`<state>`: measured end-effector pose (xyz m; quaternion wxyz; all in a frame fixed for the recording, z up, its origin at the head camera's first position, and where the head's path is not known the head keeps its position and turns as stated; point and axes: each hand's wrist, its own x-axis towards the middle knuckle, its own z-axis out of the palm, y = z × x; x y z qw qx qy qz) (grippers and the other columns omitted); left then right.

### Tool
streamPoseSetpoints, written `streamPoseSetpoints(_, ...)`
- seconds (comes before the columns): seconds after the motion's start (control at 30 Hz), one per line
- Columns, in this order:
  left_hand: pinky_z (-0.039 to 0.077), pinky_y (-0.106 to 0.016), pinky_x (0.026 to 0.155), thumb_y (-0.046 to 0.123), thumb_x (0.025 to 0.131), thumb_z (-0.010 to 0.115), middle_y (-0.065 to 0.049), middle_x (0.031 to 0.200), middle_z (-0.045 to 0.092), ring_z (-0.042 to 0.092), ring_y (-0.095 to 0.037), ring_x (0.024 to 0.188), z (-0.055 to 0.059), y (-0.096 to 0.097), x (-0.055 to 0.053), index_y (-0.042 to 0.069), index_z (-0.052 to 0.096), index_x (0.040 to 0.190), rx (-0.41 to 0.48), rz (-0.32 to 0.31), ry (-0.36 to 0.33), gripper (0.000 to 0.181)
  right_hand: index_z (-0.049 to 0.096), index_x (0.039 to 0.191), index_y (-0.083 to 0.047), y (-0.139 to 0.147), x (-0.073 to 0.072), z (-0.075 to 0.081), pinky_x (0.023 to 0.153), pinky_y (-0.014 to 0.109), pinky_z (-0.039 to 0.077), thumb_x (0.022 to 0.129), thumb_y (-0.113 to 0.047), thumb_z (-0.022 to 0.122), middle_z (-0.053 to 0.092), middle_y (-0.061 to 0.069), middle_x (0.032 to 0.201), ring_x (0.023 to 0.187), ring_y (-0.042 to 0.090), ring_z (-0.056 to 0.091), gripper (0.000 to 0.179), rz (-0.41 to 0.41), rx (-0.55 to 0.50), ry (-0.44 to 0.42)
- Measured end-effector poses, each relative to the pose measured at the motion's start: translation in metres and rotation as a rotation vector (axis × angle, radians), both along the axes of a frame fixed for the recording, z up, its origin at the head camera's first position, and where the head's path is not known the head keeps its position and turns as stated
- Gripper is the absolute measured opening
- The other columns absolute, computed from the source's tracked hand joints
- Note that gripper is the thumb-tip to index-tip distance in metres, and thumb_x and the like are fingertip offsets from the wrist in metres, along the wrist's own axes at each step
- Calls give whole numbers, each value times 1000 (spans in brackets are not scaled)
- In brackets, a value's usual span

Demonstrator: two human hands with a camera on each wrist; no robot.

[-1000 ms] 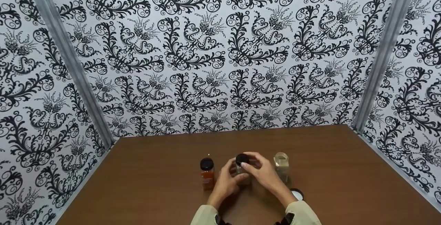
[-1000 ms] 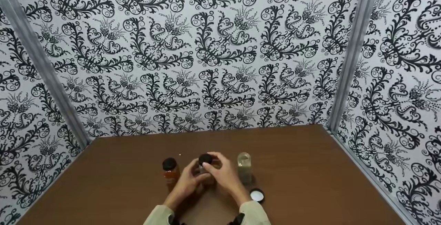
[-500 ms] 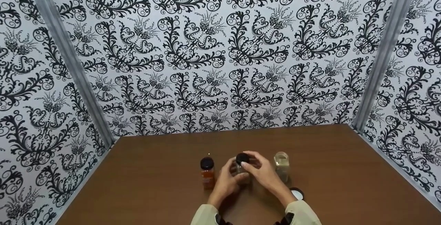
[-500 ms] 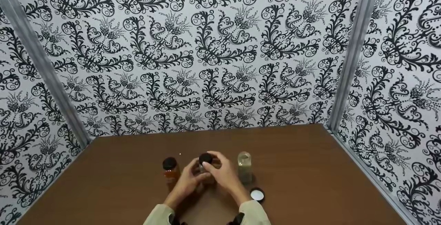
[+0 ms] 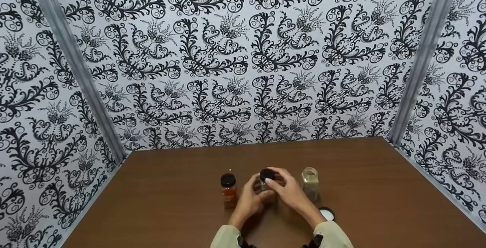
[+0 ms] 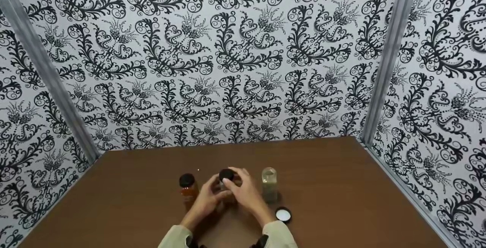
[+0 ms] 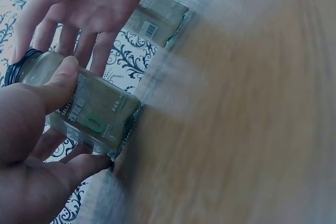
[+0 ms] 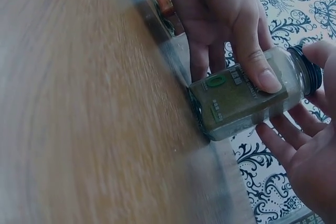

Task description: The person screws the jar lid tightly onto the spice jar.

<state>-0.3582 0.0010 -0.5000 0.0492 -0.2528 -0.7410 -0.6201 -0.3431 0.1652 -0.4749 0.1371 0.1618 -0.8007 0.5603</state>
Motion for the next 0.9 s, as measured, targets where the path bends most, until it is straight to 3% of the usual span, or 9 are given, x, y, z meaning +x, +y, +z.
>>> streamPoseSetpoints(0.17, 54, -44, 100, 7, 89, 73, -20, 129, 63, 63, -34, 121, 1, 1, 1, 4, 53, 137, 24, -7, -4, 52, 57, 127, -9, -4, -2, -2, 99, 29, 51, 97, -23, 68, 57, 16, 129, 122, 33, 60, 35, -5, -31, 0)
streamPoseSetpoints(0.4, 55, -42, 100, 8, 90, 73, -18, 130, 63, 63, -32, 120, -1, -1, -1, 6, 55, 136, 2, -3, 2, 49, 58, 127, -8, -6, 0, -2, 99, 32, 53, 94, -20, 71, 66, 16, 123, 117, 31, 63, 37, -15, -78, 0)
streamPoseSetpoints(0.6, 55, -43, 99, 10, 91, 72, -17, 130, 64, 64, -32, 120, 0, -1, -1, 8, 56, 136, -9, -13, 13, 48, 58, 134, -7, -3, 2, 0, 101, 39, 53, 96, -19, 68, 63, 19, 130, 119, 35, 62, 41, -2, -40, 28)
streamPoseSetpoints(0.9, 55, -46, 98, 9, 90, 73, -20, 130, 63, 65, -34, 119, 0, -1, 1, 6, 53, 139, -12, -13, -7, 53, 59, 129, -9, -2, -1, -1, 98, 30, 52, 96, -24, 69, 65, 16, 125, 117, 32, 62, 37, 2, -6, 10)
